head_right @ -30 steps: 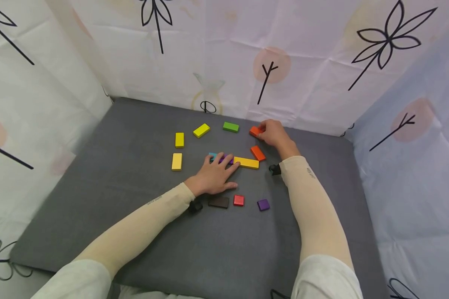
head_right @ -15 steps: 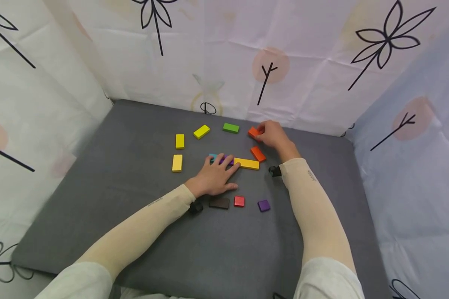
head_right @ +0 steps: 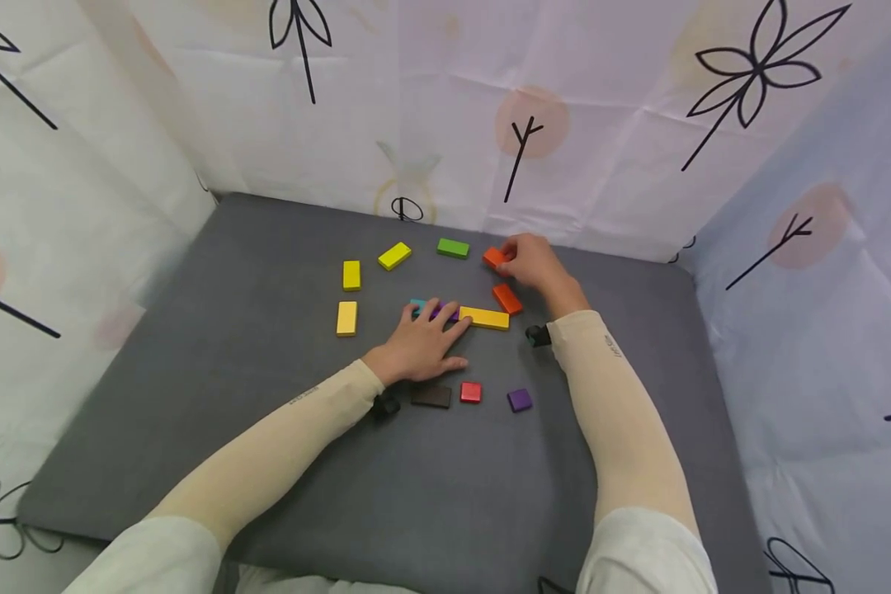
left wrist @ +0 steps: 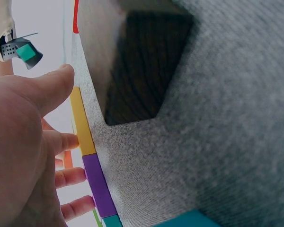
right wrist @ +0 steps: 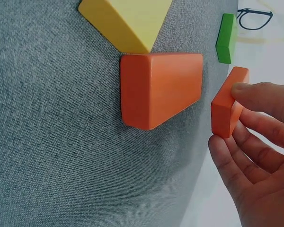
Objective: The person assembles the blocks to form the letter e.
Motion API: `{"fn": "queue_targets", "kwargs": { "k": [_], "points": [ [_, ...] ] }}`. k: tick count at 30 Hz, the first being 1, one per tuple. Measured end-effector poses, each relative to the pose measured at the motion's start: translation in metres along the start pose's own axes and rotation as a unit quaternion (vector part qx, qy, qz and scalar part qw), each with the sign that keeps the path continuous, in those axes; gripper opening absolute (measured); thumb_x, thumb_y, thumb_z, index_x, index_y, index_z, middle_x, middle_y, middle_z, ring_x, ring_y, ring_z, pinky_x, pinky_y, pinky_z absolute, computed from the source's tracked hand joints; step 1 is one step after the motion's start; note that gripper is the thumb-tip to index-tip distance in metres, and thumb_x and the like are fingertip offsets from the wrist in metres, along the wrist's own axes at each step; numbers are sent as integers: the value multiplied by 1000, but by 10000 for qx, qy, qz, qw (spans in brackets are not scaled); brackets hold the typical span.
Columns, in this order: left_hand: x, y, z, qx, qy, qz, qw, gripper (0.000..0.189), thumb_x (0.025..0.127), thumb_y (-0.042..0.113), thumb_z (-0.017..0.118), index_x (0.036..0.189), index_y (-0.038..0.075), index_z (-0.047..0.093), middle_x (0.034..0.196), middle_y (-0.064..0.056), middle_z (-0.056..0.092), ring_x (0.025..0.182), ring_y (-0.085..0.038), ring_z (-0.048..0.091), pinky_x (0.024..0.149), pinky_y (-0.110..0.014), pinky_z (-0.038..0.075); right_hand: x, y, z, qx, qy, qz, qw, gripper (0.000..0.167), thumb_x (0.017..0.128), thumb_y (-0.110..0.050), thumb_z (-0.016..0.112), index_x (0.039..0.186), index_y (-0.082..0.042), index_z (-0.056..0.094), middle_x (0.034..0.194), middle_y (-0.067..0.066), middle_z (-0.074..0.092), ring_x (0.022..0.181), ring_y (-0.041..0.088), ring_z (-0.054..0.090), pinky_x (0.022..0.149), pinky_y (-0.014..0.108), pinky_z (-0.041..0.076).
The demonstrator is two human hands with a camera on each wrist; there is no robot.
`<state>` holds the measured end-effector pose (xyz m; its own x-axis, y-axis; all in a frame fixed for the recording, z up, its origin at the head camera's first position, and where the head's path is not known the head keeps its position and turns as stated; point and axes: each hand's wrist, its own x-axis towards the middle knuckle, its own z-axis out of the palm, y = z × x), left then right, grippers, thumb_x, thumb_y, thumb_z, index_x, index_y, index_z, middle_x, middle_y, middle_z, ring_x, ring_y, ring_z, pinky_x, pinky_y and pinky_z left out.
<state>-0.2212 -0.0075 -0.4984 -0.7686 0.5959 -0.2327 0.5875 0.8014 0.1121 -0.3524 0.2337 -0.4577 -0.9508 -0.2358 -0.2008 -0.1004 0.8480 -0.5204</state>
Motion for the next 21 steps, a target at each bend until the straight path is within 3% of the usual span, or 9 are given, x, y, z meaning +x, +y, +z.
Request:
{"fn": "queue_targets", "kwargs": {
  "k": [21],
  "points": [
    [1,-1,1,-22,-33,-21,10000,81,107,70,48,174,29,29,178,-7,20,162,-40,16,123,-72,17,-5,-9,3,-131,-91,-149,9998,36,105,-19,74,134,2,69,125,20,68,111,36,62,99,52,52]
  ]
}}
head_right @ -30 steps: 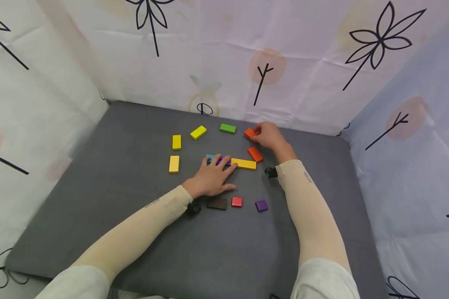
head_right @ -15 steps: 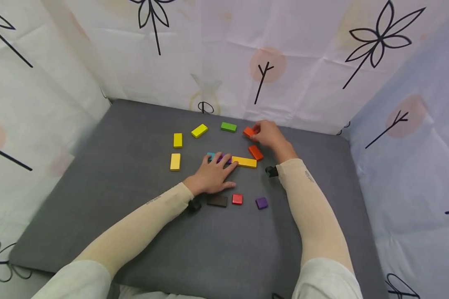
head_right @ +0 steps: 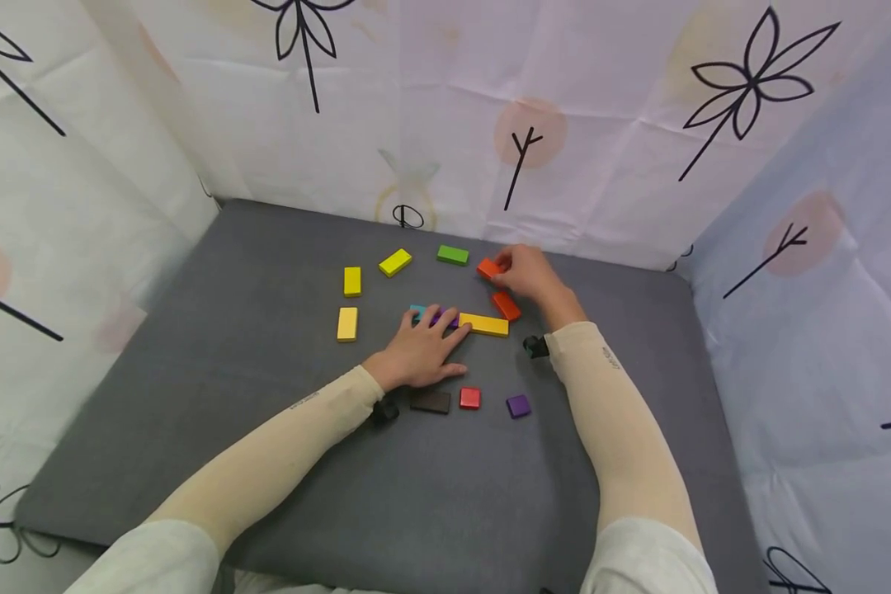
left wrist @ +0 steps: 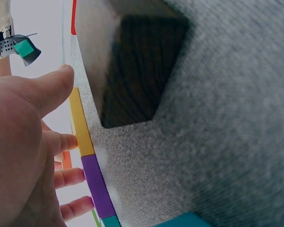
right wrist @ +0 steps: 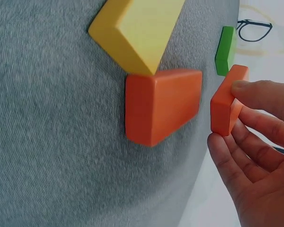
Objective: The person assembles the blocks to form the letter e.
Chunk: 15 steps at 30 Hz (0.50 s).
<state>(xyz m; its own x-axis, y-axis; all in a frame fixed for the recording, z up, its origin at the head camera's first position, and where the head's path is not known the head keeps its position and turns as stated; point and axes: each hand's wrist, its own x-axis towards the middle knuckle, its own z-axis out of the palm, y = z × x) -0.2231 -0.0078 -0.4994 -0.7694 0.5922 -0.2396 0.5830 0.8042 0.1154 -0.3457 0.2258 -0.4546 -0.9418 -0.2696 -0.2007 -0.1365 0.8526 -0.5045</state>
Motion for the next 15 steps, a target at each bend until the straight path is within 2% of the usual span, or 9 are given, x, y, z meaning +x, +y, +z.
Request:
{"fn": "queue_targets", "kwargs": {
  "k": [9,15],
  "points": [
    [-3,2,1,-130,18,-9,9999,82,107,70,50,174,28,29,179,-8,20,163,-40,14,123,-73,15,1,2,14,1,-29,-77,10000,35,105,-19,74,134,1,70,124,20,69,110,35,64,96,50,54],
    [-3,1,0,-180,50,4,9998,81,107,69,50,174,28,29,178,-8,20,163,-40,14,123,-73,14,1,1,15,1,17,-26,10000,35,105,-18,74,134,1,70,123,19,69,109,34,65,96,50,54]
  ]
}}
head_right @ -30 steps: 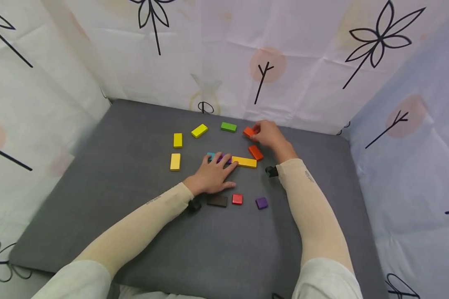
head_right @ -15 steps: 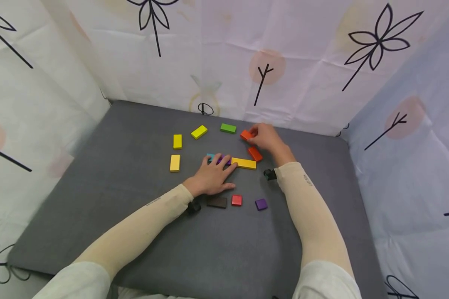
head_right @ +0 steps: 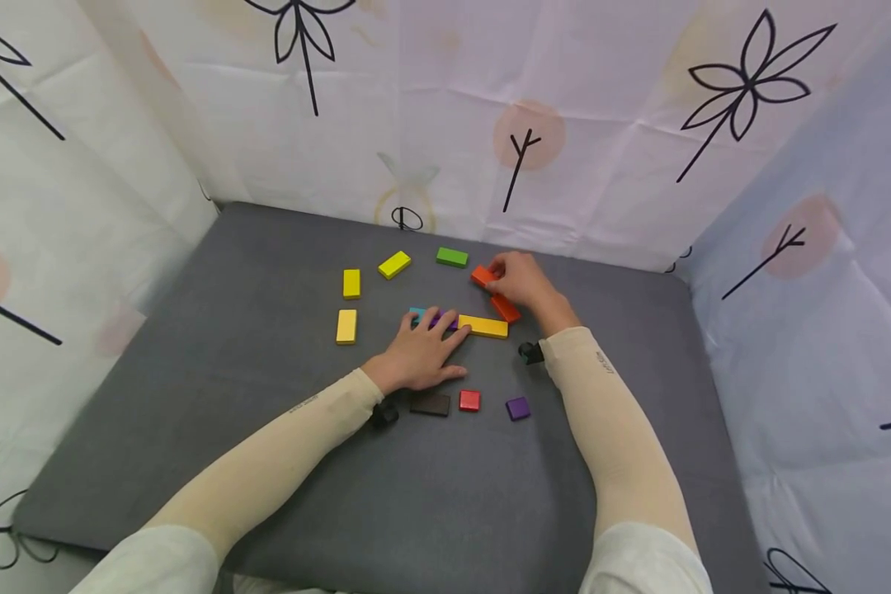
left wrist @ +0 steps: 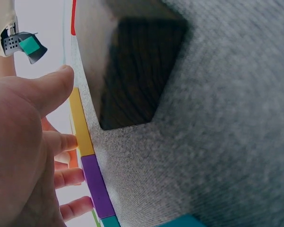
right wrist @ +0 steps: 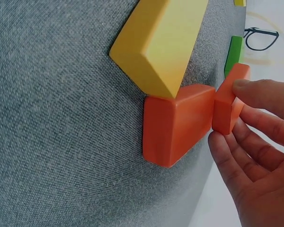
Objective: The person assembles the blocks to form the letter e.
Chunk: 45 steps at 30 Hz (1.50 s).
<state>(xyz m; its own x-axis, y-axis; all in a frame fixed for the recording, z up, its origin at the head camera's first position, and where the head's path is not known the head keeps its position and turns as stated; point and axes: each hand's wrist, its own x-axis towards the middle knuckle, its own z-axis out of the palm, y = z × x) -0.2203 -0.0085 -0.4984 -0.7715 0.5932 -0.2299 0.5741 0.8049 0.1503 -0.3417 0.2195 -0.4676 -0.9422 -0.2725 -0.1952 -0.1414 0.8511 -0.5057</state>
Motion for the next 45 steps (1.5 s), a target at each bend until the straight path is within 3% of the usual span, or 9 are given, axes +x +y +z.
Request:
{"fn": "queue_targets", "kwargs": {
  "k": [26,45],
  "points": [
    [3,1,1,127,7,27,9999,82,107,69,50,174,28,29,179,-8,19,162,-41,15,123,-73,15,1,-5,4,-136,-170,14,9998,35,103,-18,76,133,0,70,123,19,68,110,35,62,102,51,51],
    [-1,1,-1,131,-32,-7,9999,83,106,70,51,174,28,29,179,-8,20,162,-40,16,123,-72,17,3,-4,7,-61,-338,-51,9994,38,107,-21,71,139,-1,70,130,20,69,113,35,64,102,51,53]
  ]
}}
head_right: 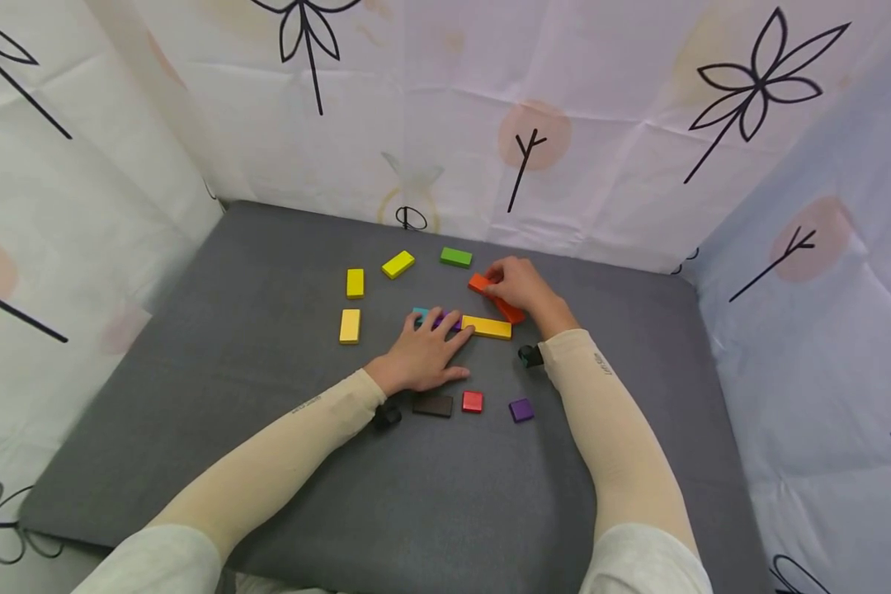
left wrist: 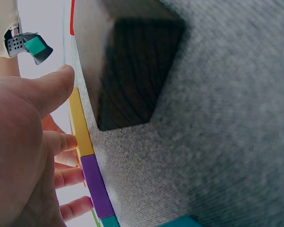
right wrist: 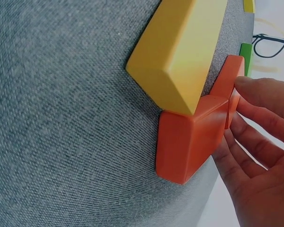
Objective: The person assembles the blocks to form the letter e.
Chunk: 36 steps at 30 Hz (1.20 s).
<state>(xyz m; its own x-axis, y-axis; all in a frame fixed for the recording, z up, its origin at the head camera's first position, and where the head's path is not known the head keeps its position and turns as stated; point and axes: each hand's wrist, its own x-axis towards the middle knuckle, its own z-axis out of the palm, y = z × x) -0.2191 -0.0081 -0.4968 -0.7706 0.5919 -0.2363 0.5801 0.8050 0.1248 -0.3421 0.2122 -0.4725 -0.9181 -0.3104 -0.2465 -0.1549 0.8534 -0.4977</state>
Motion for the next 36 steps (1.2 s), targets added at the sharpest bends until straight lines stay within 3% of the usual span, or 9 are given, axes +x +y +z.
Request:
{"fn": "queue_targets", "kwargs": {
  "k": [25,36],
  "points": [
    [3,-1,3,7,-15,0,10000,83,106,71,49,174,28,28,179,-8,19,162,-41,15,123,-72,16,-3,-1,1,69,18,-84,9999,39,108,-19,70,142,-1,69,134,22,68,117,36,64,104,52,52],
    [1,-3,2,27,16,28,10000,82,106,70,50,174,28,30,179,-8,21,162,-41,16,123,-72,17,-8,0,-2,54,169,-107,9998,44,108,-26,69,143,0,68,136,22,68,120,38,64,105,54,51]
  ]
}}
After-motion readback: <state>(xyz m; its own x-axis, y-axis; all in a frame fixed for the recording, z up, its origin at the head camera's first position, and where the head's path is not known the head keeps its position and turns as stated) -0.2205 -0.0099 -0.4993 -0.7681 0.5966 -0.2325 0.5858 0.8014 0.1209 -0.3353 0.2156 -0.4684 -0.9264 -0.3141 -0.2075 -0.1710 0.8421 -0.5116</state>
